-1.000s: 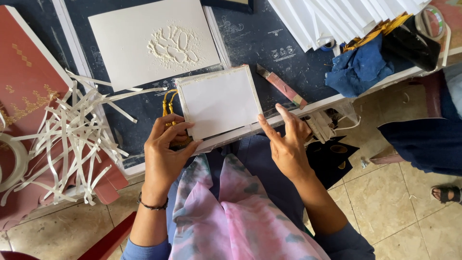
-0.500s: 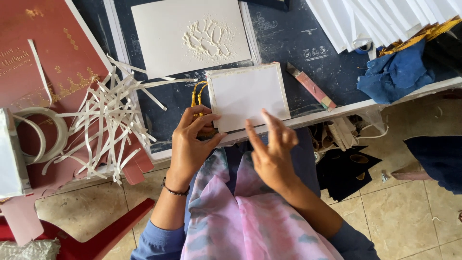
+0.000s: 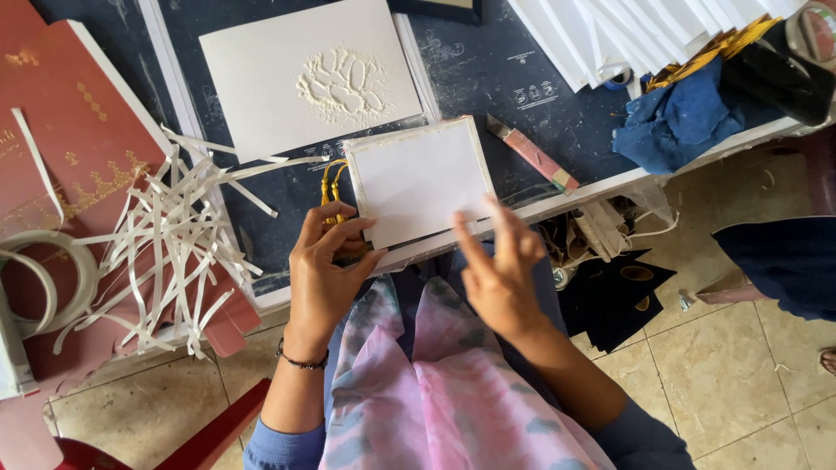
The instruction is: Assembling invitation cards by aligning paper inserts and attaching decorative tassels using a small hand tool.
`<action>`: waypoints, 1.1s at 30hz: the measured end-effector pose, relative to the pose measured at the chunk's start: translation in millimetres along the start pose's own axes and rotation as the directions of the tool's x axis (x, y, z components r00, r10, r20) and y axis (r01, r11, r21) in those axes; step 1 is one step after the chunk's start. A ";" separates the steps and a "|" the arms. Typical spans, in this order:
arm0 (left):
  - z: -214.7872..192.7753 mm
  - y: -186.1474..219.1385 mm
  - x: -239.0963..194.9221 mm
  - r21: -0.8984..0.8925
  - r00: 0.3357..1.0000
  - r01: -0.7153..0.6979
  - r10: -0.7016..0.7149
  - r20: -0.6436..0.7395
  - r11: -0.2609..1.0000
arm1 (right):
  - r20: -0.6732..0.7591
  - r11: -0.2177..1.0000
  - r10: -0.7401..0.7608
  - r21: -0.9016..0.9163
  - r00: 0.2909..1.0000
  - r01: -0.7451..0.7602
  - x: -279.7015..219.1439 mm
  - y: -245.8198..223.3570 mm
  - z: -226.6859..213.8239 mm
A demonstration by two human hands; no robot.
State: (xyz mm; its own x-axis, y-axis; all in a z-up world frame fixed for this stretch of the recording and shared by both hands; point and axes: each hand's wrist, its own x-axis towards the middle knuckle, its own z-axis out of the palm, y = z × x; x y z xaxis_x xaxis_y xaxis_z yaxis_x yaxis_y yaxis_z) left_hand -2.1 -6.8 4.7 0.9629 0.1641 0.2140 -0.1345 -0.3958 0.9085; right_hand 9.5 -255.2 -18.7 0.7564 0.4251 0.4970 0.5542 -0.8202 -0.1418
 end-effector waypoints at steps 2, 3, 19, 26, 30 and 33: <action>-0.7 -2.4 -0.1 0.034 0.999 -0.043 0.043 -0.008 0.998 | -0.019 0.999 0.046 0.028 0.999 -0.046 -6.3 24.3 -6.3; -1.0 -3.6 -0.9 0.071 0.996 -0.081 0.083 -0.016 0.994 | -0.034 0.994 0.092 0.060 0.995 -0.090 -10.1 36.2 -9.7; 13.9 -29.3 -12.3 0.385 0.925 -0.339 0.379 -0.031 0.858 | 0.306 0.195 0.572 0.850 0.761 -0.489 37.3 55.3 11.9; 15.3 -30.1 -13.5 0.394 0.907 -0.376 0.420 -0.029 0.839 | 0.469 -0.221 0.579 0.878 0.667 -0.425 50.6 36.6 24.0; 14.7 -25.1 -13.6 0.381 0.908 -0.380 0.419 -0.022 0.843 | 0.427 -0.184 0.589 0.898 0.687 -0.400 54.2 25.6 33.2; 10.5 -18.3 -13.7 0.282 0.931 -0.334 0.361 -0.048 0.899 | 0.363 -0.248 0.628 0.932 0.688 -0.265 80.1 12.5 -1.3</action>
